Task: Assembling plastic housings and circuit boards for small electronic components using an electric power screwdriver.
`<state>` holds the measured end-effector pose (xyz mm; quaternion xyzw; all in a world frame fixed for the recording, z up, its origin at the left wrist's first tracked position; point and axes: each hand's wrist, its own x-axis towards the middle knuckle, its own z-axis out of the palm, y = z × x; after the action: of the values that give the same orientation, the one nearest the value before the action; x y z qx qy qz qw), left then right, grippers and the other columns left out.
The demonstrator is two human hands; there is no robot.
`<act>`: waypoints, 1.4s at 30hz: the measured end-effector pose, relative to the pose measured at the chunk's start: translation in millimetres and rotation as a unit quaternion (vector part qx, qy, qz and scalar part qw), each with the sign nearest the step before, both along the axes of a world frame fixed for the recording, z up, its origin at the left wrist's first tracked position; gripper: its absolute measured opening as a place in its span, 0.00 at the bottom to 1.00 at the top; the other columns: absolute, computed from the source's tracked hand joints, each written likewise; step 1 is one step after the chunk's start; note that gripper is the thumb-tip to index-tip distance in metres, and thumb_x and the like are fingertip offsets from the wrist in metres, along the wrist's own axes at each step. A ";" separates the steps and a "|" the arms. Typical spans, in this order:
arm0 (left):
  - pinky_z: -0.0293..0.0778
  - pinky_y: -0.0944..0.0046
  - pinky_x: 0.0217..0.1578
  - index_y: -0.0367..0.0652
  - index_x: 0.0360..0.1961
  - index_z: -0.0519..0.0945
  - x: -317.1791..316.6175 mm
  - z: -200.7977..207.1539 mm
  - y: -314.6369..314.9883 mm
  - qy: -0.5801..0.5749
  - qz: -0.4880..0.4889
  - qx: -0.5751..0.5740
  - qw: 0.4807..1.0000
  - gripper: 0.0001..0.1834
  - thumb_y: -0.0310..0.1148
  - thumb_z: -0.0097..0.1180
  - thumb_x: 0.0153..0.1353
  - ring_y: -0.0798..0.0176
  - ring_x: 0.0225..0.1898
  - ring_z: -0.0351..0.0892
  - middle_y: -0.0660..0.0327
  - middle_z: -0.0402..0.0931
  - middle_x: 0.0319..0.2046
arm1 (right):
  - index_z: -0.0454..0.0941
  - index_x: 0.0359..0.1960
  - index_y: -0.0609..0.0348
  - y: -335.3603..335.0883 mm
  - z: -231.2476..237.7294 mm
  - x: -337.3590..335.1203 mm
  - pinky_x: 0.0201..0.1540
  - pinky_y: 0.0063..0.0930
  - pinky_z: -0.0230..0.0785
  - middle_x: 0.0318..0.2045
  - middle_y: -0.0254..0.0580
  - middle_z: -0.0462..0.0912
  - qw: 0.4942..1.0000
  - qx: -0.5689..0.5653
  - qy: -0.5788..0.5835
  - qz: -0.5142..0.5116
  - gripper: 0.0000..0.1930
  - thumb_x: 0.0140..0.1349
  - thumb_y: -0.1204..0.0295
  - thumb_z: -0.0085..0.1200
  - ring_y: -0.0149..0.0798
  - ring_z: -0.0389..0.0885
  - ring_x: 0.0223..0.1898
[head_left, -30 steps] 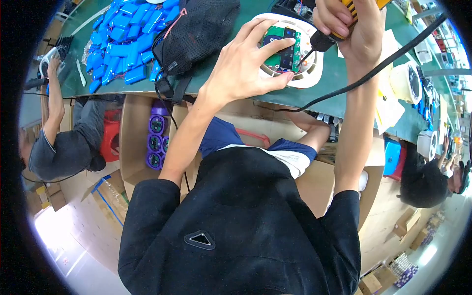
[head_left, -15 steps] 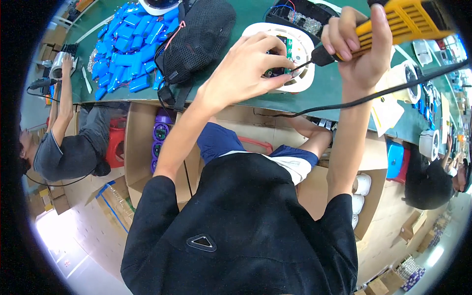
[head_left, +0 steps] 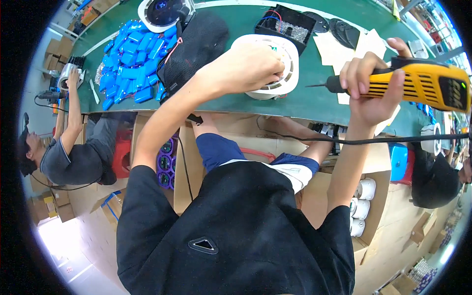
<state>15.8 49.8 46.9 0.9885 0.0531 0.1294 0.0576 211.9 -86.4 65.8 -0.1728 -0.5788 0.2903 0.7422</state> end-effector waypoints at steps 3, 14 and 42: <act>0.78 0.54 0.34 0.39 0.27 0.82 -1.2 2.8 1.2 0.074 -0.029 0.045 0.996 0.05 0.28 0.57 0.55 0.48 0.31 0.83 0.52 0.81 0.29 | 0.58 0.62 0.56 -12.3 -8.4 -1.4 0.20 0.26 0.66 0.17 0.36 0.69 0.997 -0.056 0.013 -0.044 0.31 0.68 0.51 0.56 0.30 0.68 0.14; 0.81 0.53 0.33 0.37 0.32 0.79 24.2 -4.9 31.1 -0.031 0.049 0.105 0.993 0.10 0.34 0.53 0.62 0.48 0.38 0.83 0.51 0.81 0.32 | 0.62 0.61 0.59 -10.2 -17.8 -3.1 0.20 0.22 0.65 0.18 0.35 0.70 0.981 -0.124 -0.060 -0.138 0.24 0.70 0.61 0.54 0.27 0.68 0.14; 0.72 0.44 0.55 0.44 0.47 0.83 -33.4 -116.8 -30.5 -0.430 0.189 -0.122 0.874 0.18 0.37 0.55 0.56 0.36 0.54 0.75 0.49 0.76 0.54 | 0.70 0.36 0.59 78.9 69.1 -99.1 0.12 0.18 0.57 0.11 0.27 0.63 0.946 -0.147 0.104 -0.268 0.10 0.68 0.66 0.55 0.23 0.60 0.08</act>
<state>-17.6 19.3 -69.9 0.7916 0.2240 0.5428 0.1690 112.8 -7.4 134.9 -0.3980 -0.3818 0.1788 0.8148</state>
